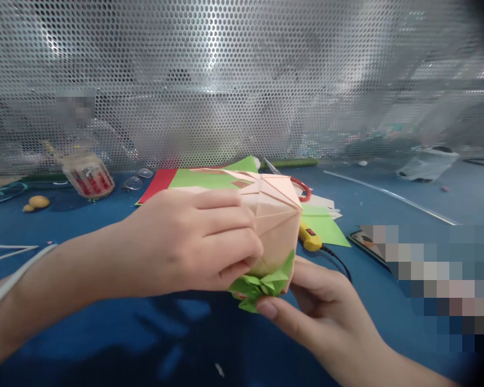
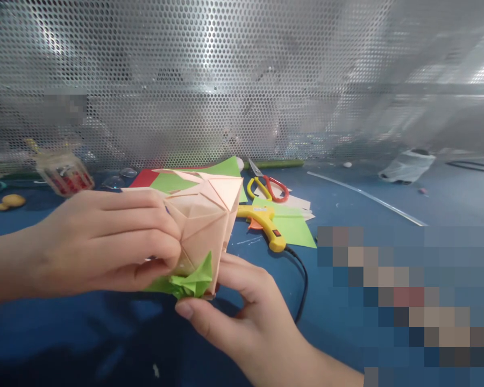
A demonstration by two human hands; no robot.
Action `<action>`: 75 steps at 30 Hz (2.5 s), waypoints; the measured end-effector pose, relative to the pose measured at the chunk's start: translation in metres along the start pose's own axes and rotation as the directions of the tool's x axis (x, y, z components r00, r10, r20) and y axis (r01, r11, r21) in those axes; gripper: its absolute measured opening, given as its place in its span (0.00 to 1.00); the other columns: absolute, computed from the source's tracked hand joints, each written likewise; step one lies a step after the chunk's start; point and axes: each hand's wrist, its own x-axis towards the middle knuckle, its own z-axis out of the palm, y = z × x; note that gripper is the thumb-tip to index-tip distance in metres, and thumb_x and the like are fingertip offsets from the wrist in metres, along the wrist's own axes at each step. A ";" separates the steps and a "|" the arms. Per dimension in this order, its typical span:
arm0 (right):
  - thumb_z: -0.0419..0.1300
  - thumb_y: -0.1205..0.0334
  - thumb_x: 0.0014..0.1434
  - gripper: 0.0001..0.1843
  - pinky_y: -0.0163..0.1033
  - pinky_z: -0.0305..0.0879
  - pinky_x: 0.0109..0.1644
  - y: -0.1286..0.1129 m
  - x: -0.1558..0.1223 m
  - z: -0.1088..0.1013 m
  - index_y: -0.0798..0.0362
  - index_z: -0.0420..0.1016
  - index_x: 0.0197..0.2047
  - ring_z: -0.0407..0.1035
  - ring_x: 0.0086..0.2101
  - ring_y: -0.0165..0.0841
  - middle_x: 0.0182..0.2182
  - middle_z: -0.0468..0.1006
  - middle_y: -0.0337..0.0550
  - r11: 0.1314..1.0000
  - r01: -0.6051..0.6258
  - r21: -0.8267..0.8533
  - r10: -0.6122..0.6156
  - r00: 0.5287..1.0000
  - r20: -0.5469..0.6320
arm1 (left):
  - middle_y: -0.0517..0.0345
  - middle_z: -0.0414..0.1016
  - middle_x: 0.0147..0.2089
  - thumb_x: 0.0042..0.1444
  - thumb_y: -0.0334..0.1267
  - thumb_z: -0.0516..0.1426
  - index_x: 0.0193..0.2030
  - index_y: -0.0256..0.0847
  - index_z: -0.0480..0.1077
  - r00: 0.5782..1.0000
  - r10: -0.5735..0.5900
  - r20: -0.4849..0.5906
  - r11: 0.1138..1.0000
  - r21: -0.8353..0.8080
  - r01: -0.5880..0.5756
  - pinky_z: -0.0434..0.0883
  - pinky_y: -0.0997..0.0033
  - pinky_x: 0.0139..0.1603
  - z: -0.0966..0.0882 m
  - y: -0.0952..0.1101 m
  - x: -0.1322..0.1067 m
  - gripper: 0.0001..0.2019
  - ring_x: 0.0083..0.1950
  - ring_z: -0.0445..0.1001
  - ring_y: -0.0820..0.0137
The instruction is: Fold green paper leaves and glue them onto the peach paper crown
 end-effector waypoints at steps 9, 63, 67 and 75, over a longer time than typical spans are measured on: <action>0.63 0.65 0.57 0.03 0.30 0.68 0.39 -0.001 0.001 0.001 0.51 0.77 0.31 0.70 0.32 0.31 0.28 0.74 0.37 1.000 0.000 0.025 0.000 1.000 -0.009 | 0.57 0.77 0.31 0.66 0.27 0.47 0.33 0.36 0.75 0.998 0.020 -0.068 0.997 -0.070 -0.025 0.73 0.70 0.39 0.004 0.006 -0.006 0.17 0.35 0.72 0.68; 0.63 0.63 0.58 0.05 0.32 0.72 0.39 0.001 0.000 0.001 0.50 0.76 0.30 0.74 0.33 0.33 0.31 0.81 0.39 0.999 -0.048 0.006 0.047 0.999 0.013 | 0.55 0.78 0.32 0.65 0.24 0.45 0.32 0.35 0.75 0.993 0.120 -0.016 0.993 0.002 -0.120 0.73 0.70 0.47 0.003 -0.001 0.000 0.18 0.34 0.73 0.71; 0.64 0.63 0.57 0.04 0.33 0.72 0.38 0.002 0.001 0.000 0.49 0.77 0.30 0.74 0.32 0.33 0.30 0.80 0.39 0.999 -0.038 0.000 0.038 0.999 0.011 | 0.57 0.78 0.35 0.66 0.29 0.50 0.33 0.36 0.73 1.000 0.022 0.021 0.996 -0.088 -0.020 0.70 0.73 0.51 0.006 -0.001 -0.001 0.13 0.38 0.73 0.72; 0.64 0.62 0.57 0.04 0.35 0.73 0.39 0.001 -0.001 -0.001 0.50 0.78 0.30 0.76 0.33 0.36 0.31 0.82 0.41 0.998 -0.060 0.020 0.060 0.998 0.015 | 0.56 0.75 0.31 0.65 0.28 0.52 0.32 0.36 0.75 0.998 -0.020 -0.064 0.983 -0.181 0.008 0.72 0.73 0.39 0.004 -0.002 -0.006 0.13 0.35 0.69 0.71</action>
